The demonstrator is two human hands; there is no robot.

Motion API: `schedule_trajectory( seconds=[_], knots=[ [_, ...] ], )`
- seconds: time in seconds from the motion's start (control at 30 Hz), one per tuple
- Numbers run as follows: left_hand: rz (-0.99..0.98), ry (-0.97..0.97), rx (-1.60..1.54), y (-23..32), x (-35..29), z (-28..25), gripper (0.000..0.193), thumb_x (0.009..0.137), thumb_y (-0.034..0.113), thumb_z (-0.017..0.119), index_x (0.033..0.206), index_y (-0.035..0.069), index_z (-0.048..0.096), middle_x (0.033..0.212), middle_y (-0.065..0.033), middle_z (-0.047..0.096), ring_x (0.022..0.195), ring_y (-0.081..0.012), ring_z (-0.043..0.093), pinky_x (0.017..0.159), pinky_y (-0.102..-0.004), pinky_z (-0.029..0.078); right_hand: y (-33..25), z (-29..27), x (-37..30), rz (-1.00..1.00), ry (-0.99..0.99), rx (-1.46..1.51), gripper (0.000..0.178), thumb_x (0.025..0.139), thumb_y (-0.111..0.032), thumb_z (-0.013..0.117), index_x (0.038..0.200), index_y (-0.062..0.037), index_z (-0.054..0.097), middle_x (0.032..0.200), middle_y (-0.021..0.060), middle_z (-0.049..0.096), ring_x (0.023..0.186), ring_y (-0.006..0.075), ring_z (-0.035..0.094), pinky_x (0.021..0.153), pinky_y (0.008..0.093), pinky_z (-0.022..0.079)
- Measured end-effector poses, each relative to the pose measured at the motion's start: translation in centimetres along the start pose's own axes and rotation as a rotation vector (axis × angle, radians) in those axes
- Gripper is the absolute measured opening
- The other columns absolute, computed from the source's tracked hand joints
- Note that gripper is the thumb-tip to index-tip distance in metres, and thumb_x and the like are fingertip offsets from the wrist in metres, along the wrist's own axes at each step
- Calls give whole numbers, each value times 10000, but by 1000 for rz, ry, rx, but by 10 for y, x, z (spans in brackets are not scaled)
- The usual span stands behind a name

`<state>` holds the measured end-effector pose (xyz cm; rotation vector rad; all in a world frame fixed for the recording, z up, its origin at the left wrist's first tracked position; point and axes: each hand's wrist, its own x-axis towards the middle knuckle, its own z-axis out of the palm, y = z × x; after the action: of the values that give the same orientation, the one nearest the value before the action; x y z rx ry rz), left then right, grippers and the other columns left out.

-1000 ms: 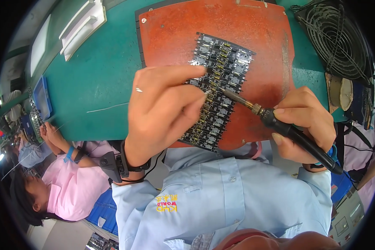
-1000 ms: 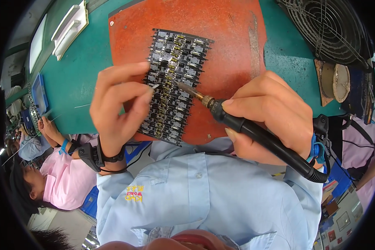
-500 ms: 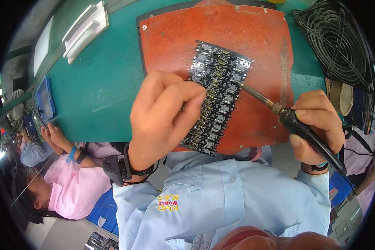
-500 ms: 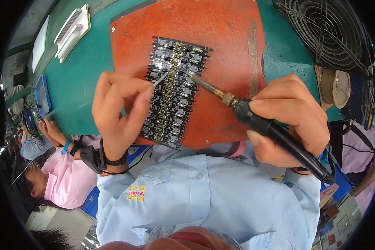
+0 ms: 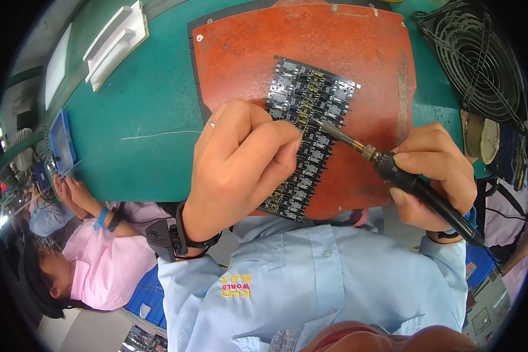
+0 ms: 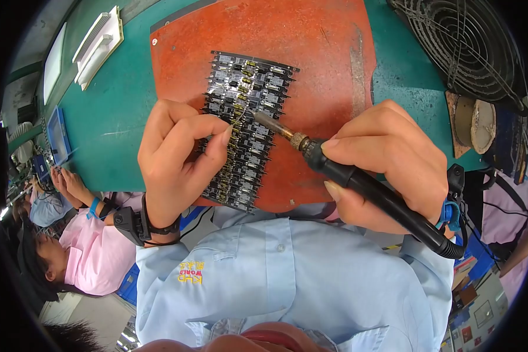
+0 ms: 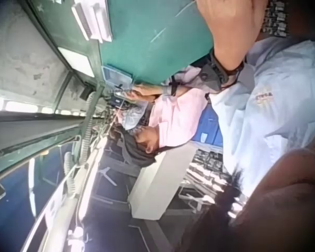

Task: Soldering components onto a printed circuit board at an industrial workstation.

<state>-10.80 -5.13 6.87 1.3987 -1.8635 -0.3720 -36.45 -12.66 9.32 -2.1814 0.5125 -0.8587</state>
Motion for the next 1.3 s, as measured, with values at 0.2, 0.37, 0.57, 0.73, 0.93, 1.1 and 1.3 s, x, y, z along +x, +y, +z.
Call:
schedule_trajectory(
  seconds=[0.2, 0.37, 0.57, 0.73, 0.93, 1.1, 1.3],
  knots=[
    [-18, -3, -3, -2, 1, 2, 220, 676, -15, 754, 869, 48, 671, 781, -75, 531, 693, -260, 549, 596, -360, 434, 1, 1, 2, -1, -4, -14, 382, 572, 55, 701, 951, 67, 652, 827, 177, 647, 675, 263, 615, 586, 318, 480],
    [4, -3, -6, -5, 3, 2, 215, 684, -6, 753, 874, 47, 669, 778, -76, 526, 691, -261, 547, 595, -361, 431, 0, 1, 3, 0, -5, -17, 380, 571, 56, 698, 949, 66, 654, 826, 175, 647, 672, 260, 614, 583, 318, 477],
    [48, -11, 32, -6, 1, 0, 218, 688, 3, 749, 877, 64, 658, 849, -63, 597, 753, -244, 575, 676, -362, 425, -1, 1, 4, 0, -3, -33, 374, 580, 52, 699, 951, 64, 653, 829, 174, 648, 673, 259, 613, 589, 319, 480],
    [194, -12, 115, -11, 1, 0, 206, 693, 25, 745, 849, 92, 628, 977, -29, 676, 871, -210, 603, 807, -375, 389, -2, -4, 3, -15, -20, -18, 381, 581, 44, 705, 957, 62, 652, 832, 174, 648, 675, 257, 613, 594, 317, 483],
    [191, -92, 181, -11, 0, -2, 183, 740, 25, 715, 848, 111, 594, 1077, -9, 723, 958, -232, 623, 909, -397, 352, 0, -4, 3, -26, -21, -10, 388, 579, 41, 709, 962, 60, 651, 829, 176, 647, 675, 256, 614, 595, 314, 483],
    [175, -96, 196, -10, 1, -4, 187, 743, 20, 709, 849, 115, 588, 1060, 15, 726, 959, -226, 621, 923, -391, 340, 1, -2, 5, -13, -25, -9, 393, 576, 50, 705, 965, 59, 649, 826, 175, 647, 675, 259, 614, 592, 314, 482],
    [171, -79, 178, -12, 1, -2, 190, 744, 17, 709, 846, 117, 583, 1045, 18, 731, 959, -226, 620, 922, -391, 342, 0, -2, 6, 3, -38, -17, 402, 568, 68, 695, 966, 58, 647, 829, 168, 643, 671, 261, 610, 583, 319, 477]
  ],
)
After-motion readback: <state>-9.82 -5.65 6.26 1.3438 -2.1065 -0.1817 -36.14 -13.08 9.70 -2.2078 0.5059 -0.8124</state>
